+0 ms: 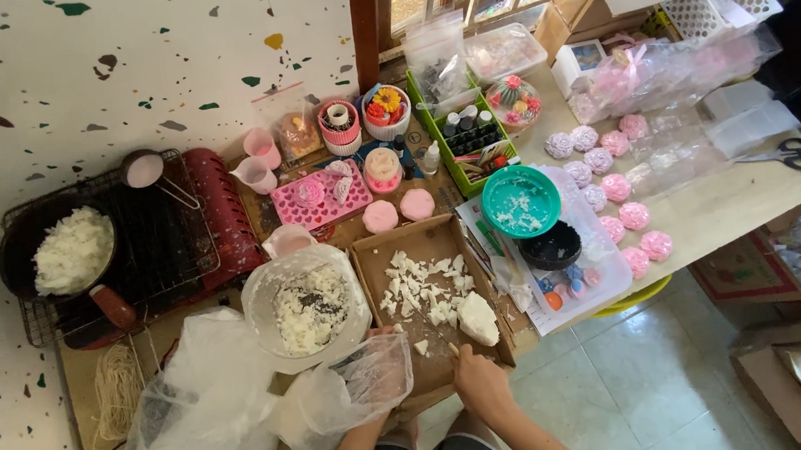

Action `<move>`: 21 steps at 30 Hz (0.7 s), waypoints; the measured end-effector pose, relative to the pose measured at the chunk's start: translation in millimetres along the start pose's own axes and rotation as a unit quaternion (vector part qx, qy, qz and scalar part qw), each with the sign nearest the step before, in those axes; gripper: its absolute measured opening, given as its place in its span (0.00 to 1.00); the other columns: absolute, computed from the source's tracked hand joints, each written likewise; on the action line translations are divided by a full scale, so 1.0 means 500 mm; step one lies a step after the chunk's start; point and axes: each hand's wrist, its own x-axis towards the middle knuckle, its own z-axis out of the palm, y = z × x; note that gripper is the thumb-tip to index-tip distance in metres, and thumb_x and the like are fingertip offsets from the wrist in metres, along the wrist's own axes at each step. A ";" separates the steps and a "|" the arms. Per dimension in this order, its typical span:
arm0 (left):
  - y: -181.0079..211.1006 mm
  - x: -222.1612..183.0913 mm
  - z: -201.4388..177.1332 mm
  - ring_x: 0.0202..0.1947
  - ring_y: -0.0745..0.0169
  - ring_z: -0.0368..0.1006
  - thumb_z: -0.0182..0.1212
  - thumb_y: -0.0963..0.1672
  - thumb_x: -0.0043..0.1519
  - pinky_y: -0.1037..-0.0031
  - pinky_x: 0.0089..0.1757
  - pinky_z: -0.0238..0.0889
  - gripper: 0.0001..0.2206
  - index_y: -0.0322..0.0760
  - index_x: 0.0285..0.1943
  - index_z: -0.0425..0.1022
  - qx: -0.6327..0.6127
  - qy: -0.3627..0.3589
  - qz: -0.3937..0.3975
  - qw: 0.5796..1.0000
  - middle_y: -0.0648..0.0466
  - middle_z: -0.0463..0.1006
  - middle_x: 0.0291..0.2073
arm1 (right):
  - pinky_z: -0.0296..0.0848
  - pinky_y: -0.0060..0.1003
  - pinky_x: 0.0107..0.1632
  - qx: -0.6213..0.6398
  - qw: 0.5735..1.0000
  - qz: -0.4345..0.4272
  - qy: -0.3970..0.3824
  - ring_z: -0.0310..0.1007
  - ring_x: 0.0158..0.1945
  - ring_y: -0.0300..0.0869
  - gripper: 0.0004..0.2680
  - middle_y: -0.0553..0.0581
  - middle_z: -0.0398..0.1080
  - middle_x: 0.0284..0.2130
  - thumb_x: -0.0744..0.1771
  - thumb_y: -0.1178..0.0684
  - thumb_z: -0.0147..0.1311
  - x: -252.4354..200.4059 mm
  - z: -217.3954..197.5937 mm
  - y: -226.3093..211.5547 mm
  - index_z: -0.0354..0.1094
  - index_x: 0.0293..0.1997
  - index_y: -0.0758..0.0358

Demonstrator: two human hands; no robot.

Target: Mixing wax flakes in a bowl and cutting solid wax chunks with a knife for candle making.

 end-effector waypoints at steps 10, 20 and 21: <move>0.032 0.051 0.066 0.61 0.42 0.65 0.54 0.44 0.64 0.57 0.60 0.55 0.16 0.38 0.61 0.67 0.066 -0.002 0.026 0.997 0.44 0.72 0.58 | 0.76 0.58 0.43 -0.001 1.000 0.001 -0.008 0.79 0.40 0.64 0.10 0.71 0.76 0.35 0.70 0.48 0.41 0.048 0.087 0.017 0.61 0.43 0.65; -0.089 0.049 0.196 0.60 0.44 0.66 0.55 0.44 0.63 0.57 0.60 0.56 0.14 0.39 0.57 0.70 0.127 -0.004 0.059 0.990 0.46 0.73 0.55 | 0.72 0.62 0.42 0.056 0.998 -0.027 -0.001 0.76 0.39 0.68 0.13 0.74 0.75 0.32 0.70 0.44 0.41 0.008 0.025 0.002 0.62 0.43 0.67; -0.099 0.040 0.206 0.60 0.44 0.66 0.55 0.44 0.63 0.57 0.60 0.56 0.14 0.39 0.57 0.70 0.132 -0.005 0.061 0.989 0.46 0.73 0.55 | 0.72 0.62 0.42 0.055 0.998 -0.027 -0.003 0.76 0.39 0.68 0.13 0.74 0.75 0.32 0.70 0.44 0.41 0.006 0.037 0.004 0.62 0.43 0.67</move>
